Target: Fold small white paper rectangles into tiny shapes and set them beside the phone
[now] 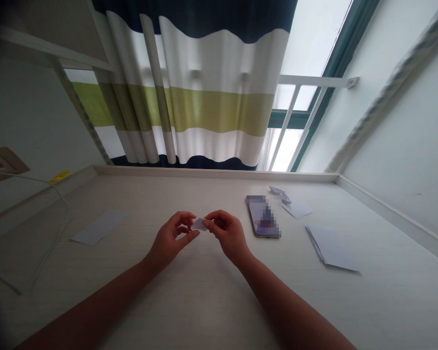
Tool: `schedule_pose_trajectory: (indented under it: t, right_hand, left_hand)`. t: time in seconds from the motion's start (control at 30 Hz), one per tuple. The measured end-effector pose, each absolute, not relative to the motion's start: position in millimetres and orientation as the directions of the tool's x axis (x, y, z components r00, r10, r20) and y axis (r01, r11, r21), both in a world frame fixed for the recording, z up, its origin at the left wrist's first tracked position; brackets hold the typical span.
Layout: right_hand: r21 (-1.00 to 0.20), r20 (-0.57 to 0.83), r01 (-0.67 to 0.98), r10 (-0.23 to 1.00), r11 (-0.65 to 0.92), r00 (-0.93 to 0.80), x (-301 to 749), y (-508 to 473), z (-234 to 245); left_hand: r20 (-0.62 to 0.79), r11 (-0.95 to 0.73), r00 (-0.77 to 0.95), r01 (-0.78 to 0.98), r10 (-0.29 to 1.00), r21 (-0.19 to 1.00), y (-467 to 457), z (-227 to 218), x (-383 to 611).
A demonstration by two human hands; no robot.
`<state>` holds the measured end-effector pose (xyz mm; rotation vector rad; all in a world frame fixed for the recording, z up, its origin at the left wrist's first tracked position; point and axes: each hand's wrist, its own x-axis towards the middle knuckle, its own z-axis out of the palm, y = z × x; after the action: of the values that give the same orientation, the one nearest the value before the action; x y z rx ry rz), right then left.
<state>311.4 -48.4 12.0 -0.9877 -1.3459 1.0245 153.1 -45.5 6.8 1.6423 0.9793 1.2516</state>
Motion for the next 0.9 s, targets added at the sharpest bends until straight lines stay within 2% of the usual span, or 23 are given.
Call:
schedule_pose_trajectory:
  t: [0.13, 0.23, 0.33, 0.47, 0.67, 0.9]
  right_hand:
    - [-0.851, 0.495, 0.158, 0.865, 0.501, -0.079, 310.1, -54.9, 14.7]
    - [-0.736, 0.618, 0.294, 0.783, 0.610, -0.077, 309.5, -57.9, 15.0]
    - [-0.663, 0.679, 0.390, 0.732, 0.639, -0.046, 309.4, -58.2, 14.4]
    - [-0.604, 0.714, 0.447, 0.697, 0.660, -0.065, 308.6, -58.1, 13.8]
    - [-0.579, 0.703, 0.452, 0.697, 0.679, -0.146, 308.2, -58.4, 13.0]
    - [-0.689, 0.618, 0.388, 0.776, 0.612, -0.128, 306.6, -55.3, 7.9]
  left_hand:
    - [0.191, -0.181, 0.136, -0.083, 0.972, 0.980, -41.6, 6.7, 154.5]
    - [0.097, -0.052, 0.238, -0.189, 0.966, 0.981, -41.2, 8.1, 154.4]
    - [0.078, 0.018, 0.337, -0.274, 0.938, 0.962, -42.6, 8.6, 154.0]
    - [0.064, 0.054, 0.317, -0.350, 0.946, 0.935, -43.2, 8.6, 154.4]
    - [0.018, 0.057, 0.219, -0.329, 0.975, 0.943, -41.7, 11.0, 155.8]
    - [0.031, 0.004, 0.161, -0.214, 0.986, 0.977, -42.4, 14.2, 156.1]
